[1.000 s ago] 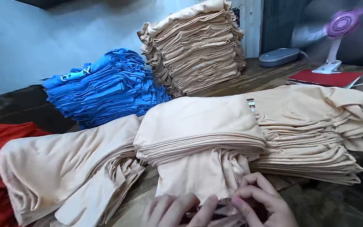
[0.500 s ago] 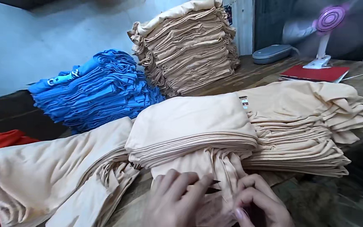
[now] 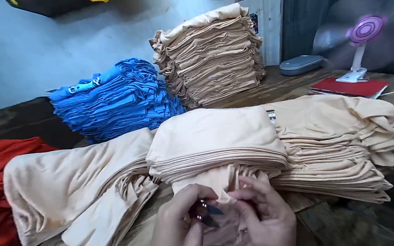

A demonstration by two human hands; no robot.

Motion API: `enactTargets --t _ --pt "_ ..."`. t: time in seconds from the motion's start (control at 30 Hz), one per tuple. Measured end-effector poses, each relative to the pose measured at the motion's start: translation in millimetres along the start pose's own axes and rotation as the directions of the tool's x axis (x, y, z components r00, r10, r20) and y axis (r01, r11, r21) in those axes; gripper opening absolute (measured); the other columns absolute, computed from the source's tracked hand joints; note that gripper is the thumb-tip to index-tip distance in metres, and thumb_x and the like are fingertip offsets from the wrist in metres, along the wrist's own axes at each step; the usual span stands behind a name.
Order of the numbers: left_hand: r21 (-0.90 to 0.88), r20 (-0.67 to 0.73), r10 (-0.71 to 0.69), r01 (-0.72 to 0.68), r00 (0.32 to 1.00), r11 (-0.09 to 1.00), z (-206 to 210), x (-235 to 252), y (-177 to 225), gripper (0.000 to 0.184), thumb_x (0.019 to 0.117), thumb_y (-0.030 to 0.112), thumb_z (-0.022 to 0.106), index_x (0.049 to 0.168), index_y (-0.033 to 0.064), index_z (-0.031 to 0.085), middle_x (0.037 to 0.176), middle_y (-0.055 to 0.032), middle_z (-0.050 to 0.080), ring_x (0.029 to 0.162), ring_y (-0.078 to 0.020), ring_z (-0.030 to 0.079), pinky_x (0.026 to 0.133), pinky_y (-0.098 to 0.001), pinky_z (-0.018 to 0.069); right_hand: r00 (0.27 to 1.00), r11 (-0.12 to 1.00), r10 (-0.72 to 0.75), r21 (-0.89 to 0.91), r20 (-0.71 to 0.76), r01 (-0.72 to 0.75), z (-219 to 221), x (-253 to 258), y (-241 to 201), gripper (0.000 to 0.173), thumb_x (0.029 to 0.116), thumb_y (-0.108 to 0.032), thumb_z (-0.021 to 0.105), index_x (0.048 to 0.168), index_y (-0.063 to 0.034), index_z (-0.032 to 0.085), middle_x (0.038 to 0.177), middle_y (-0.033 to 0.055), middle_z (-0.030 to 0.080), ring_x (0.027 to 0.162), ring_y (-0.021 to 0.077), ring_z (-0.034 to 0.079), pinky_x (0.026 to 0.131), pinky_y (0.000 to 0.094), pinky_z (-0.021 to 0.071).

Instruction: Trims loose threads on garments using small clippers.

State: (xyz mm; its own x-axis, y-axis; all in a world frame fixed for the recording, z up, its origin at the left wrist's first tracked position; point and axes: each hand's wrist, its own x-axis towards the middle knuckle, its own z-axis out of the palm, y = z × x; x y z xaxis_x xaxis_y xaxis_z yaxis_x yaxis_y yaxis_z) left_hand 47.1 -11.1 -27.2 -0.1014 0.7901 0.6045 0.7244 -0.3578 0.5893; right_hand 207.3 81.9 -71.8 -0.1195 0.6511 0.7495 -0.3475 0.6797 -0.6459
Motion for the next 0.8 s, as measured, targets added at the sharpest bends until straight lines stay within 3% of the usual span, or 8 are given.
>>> enactTargets --t 0.1,0.2,0.27,0.33,0.43,0.53,0.67,0.8 --pt "-0.156 -0.028 -0.118 0.112 0.993 0.981 6.2 7.7 -9.7 0.016 0.098 0.007 0.061 0.112 0.0091 0.068 0.085 0.0035 0.069 0.068 -0.0041 0.062 0.057 -0.0194 0.0527 0.995 0.984 0.095 0.154 -0.005 -0.093 -5.7 9.6 11.5 0.034 0.0975 -0.005 0.066 0.128 0.007 0.058 0.094 0.0041 0.072 0.082 0.0098 0.07 0.075 0.0262 0.0622" --pt "-0.328 0.018 -0.241 0.234 0.97 0.915 14.0 15.0 -13.7 0.018 0.0996 0.011 0.063 0.117 0.0092 0.067 0.075 0.0018 0.066 0.057 -0.006 0.056 0.049 -0.0196 0.0459 0.988 0.984 -0.027 -0.169 0.151 0.053 -12.8 4.5 10.0 0.053 0.0847 -0.036 0.085 0.125 -0.0054 0.068 0.114 0.007 0.063 0.099 0.0093 0.063 0.083 0.0238 0.0585" --pt "-0.384 0.044 -0.286 0.281 0.957 0.88 15.6 14.7 -13.2 0.021 0.0987 0.009 0.063 0.119 0.0082 0.066 0.075 0.0005 0.066 0.055 -0.0062 0.055 0.048 -0.0193 0.0441 0.969 0.879 -0.175 -0.417 0.175 0.234 -20.4 -7.8 4.6 0.023 0.0886 -0.018 0.077 0.111 -0.015 0.077 0.107 0.0053 0.068 0.098 0.0095 0.064 0.087 0.0232 0.055" --pt "-0.366 0.073 -0.264 0.272 0.962 0.89 11.3 10.8 -10.1 0.032 0.094 0.007 0.069 0.126 0.0064 0.063 0.083 -0.0005 0.07 0.064 -0.008 0.062 0.055 -0.0222 0.0511 0.934 0.806 -0.284 -0.474 0.215 0.354 -39.5 -20.3 0.0 0.017 0.0936 -0.008 0.07 0.108 -0.0136 0.078 0.101 0.0028 0.072 0.093 0.0117 0.064 0.09 0.0261 0.0516" --pt "-0.121 0.02 -0.011 0.014 1.0 0.993 5.3 -2.2 -9.3 0.044 0.0874 0.028 0.083 0.126 0.0096 0.07 0.106 0.0 0.071 0.094 -0.0087 0.067 0.079 -0.0262 0.0595 0.93 0.823 -0.284 -0.439 0.234 0.362 -58.0 -35.2 -9.0 0.015 0.0953 -0.004 0.066 0.105 -0.0083 0.077 0.098 0.0051 0.071 0.092 0.0144 0.065 0.09 0.029 0.0521" --pt "0.293 -0.024 0.273 -0.254 0.962 0.922 10.3 -12.1 4.8 0.022 0.0931 0.033 0.077 0.114 0.0262 0.076 0.102 0.0023 0.071 0.097 -0.0131 0.061 0.089 -0.0355 0.0446 0.925 0.828 -0.264 -0.427 0.274 0.363 -58.5 -45.7 -17.3 0.016 0.0952 -0.003 0.066 0.106 -0.0066 0.077 0.1 0.0082 0.073 0.094 0.0173 0.067 0.092 0.0318 0.0531" --pt "0.561 0.044 0.452 -0.397 0.891 0.727 21.1 -14.0 17.6 0.018 0.0977 0.023 0.07 0.114 0.0211 0.076 0.1 -0.0003 0.071 0.089 -0.0185 0.057 0.084 -0.0367 0.039 0.918 0.826 -0.29 -0.414 0.27 0.382 -48.0 -45.7 -17.1 0.015 0.0942 -0.002 0.067 0.105 -0.0056 0.077 0.099 0.009 0.072 0.094 0.0174 0.066 0.092 0.0307 0.052" --pt "0.648 0.013 0.448 -0.348 0.894 0.677 14.9 -15.8 15.2 0.016 0.097 0.024 0.07 0.111 0.0208 0.076 0.098 0.0009 0.071 0.088 -0.0184 0.055 0.082 -0.0363 0.0373 0.924 0.848 -0.284 -0.381 0.257 0.367 -47.4 -44.4 -16.3 0.016 0.0942 -0.001 0.067 0.106 -0.0058 0.077 0.101 0.0091 0.073 0.096 0.0174 0.067 0.093 0.0307 0.0526"
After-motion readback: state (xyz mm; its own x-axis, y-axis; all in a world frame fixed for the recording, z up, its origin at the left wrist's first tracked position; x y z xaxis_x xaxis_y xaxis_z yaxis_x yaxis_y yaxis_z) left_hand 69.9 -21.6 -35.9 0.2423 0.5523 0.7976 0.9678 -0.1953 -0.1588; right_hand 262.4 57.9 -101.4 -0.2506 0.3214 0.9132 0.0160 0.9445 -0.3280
